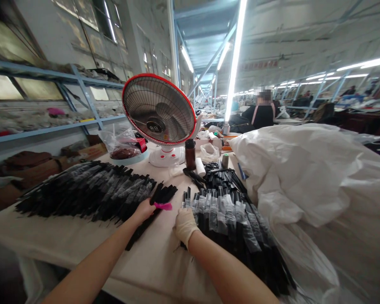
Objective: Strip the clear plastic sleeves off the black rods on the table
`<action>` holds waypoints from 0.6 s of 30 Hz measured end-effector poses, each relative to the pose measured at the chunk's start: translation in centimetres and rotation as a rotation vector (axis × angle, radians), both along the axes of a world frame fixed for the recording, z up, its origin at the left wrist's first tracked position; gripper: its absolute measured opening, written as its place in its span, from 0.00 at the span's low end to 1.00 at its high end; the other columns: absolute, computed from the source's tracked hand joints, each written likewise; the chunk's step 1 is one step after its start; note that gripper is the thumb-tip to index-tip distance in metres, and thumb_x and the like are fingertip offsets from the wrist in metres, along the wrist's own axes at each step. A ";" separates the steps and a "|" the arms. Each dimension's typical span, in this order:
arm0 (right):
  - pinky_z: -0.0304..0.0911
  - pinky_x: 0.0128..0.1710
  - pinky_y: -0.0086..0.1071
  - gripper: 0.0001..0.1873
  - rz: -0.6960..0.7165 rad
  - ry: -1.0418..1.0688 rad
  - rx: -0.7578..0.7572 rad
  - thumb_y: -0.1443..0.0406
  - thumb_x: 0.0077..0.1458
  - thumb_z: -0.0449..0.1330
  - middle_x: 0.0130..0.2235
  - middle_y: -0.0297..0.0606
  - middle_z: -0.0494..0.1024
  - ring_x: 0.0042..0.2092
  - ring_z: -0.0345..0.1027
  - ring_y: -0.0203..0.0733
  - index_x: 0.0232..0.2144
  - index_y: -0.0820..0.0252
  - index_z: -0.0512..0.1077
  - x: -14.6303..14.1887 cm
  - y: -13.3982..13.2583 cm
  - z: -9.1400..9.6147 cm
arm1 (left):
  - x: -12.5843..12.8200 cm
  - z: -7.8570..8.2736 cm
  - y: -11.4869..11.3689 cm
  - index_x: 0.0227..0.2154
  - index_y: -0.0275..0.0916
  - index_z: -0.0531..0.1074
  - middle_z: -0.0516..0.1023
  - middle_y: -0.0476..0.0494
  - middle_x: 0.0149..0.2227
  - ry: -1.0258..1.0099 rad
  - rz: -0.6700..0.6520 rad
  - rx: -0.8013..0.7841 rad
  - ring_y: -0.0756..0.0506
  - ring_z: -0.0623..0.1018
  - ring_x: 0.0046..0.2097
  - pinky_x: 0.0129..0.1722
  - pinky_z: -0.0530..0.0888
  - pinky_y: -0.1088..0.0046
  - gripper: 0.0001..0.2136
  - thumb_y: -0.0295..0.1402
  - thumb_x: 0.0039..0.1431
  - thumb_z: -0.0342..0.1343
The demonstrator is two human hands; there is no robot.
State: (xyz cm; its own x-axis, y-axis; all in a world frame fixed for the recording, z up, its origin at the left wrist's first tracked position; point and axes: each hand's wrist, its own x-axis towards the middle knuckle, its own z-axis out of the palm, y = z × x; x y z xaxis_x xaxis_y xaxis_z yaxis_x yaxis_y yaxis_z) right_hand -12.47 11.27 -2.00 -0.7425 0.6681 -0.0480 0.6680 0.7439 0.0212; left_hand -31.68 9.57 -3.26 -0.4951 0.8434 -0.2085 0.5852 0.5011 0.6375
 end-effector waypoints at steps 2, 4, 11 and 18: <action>0.59 0.39 0.47 0.19 -0.002 0.015 -0.005 0.59 0.49 0.60 0.41 0.59 0.75 0.42 0.68 0.59 0.38 0.71 0.75 0.1 -0.3 0.3 | 0.5 0.9 -1.4 0.46 0.36 0.69 0.75 0.43 0.43 -0.048 0.013 -0.034 0.46 0.77 0.39 0.37 0.76 0.65 0.13 0.36 0.61 0.54; 0.59 0.40 0.48 0.21 0.014 0.049 0.000 0.59 0.49 0.61 0.42 0.60 0.75 0.42 0.68 0.60 0.40 0.70 0.74 0.5 -1.1 0.9 | 1.4 1.6 -2.8 0.45 0.35 0.69 0.75 0.44 0.41 -0.082 0.026 -0.057 0.48 0.77 0.36 0.34 0.76 0.67 0.12 0.36 0.61 0.54; 0.58 0.45 0.44 0.19 0.194 0.258 0.072 0.57 0.54 0.55 0.43 0.49 0.75 0.44 0.67 0.53 0.44 0.64 0.71 9.1 -6.6 4.8 | 5.8 3.3 -6.5 0.40 0.34 0.71 0.75 0.48 0.34 -0.118 0.107 0.146 0.51 0.75 0.29 0.27 0.75 0.74 0.11 0.37 0.61 0.53; 0.56 0.50 0.33 0.20 -0.395 0.570 0.143 0.61 0.63 0.43 0.49 0.45 0.74 0.50 0.65 0.43 0.50 0.62 0.67 29.5 -4.3 6.5 | 11.7 5.0 -7.4 0.32 0.37 0.68 0.74 0.50 0.23 -0.131 0.182 0.586 0.46 0.78 0.29 0.32 0.74 0.70 0.11 0.40 0.59 0.49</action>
State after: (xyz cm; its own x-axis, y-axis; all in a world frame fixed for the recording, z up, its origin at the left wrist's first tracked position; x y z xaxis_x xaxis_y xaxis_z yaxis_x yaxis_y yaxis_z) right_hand 17.06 6.94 4.47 -0.3269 0.8635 0.3842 0.8234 0.4597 -0.3327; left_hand -20.00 2.16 1.71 -0.6432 0.7406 0.1944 0.4217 0.1306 0.8973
